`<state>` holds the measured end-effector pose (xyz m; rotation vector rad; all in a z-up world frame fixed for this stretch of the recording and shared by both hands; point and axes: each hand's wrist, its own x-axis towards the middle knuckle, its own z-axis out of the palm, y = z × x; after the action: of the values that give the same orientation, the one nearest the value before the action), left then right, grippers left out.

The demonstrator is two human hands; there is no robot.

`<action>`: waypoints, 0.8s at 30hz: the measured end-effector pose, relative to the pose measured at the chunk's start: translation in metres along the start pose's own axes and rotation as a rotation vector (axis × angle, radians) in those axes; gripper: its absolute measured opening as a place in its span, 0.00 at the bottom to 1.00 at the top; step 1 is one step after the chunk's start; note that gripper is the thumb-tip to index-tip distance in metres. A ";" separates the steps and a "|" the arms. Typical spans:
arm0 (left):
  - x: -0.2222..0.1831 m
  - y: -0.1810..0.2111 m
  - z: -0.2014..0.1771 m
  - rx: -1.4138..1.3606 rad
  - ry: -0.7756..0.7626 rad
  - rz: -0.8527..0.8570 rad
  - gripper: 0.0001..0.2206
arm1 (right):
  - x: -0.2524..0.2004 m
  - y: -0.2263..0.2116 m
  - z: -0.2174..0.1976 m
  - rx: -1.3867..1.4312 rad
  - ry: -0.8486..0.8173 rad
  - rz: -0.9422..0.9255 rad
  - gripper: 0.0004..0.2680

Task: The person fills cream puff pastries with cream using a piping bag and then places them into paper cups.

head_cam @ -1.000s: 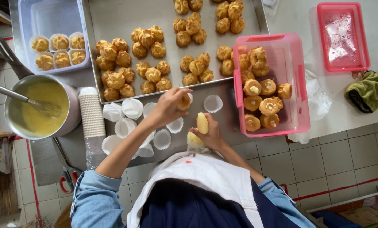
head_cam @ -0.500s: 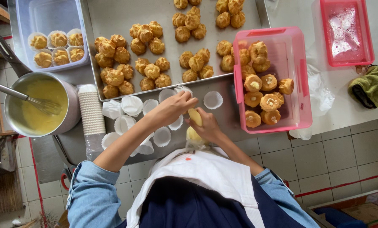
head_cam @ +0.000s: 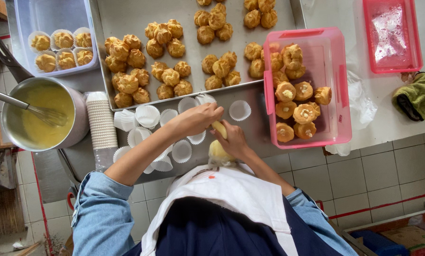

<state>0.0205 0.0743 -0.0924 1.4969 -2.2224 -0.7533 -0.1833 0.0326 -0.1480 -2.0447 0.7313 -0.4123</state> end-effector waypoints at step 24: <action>0.001 0.011 -0.004 -0.042 0.021 -0.038 0.13 | 0.000 -0.001 -0.001 -0.165 0.004 -0.055 0.10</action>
<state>0.0142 0.0753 -0.0823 1.5235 -2.1552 -0.7880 -0.1834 0.0320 -0.1465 -2.2229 0.7341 -0.3987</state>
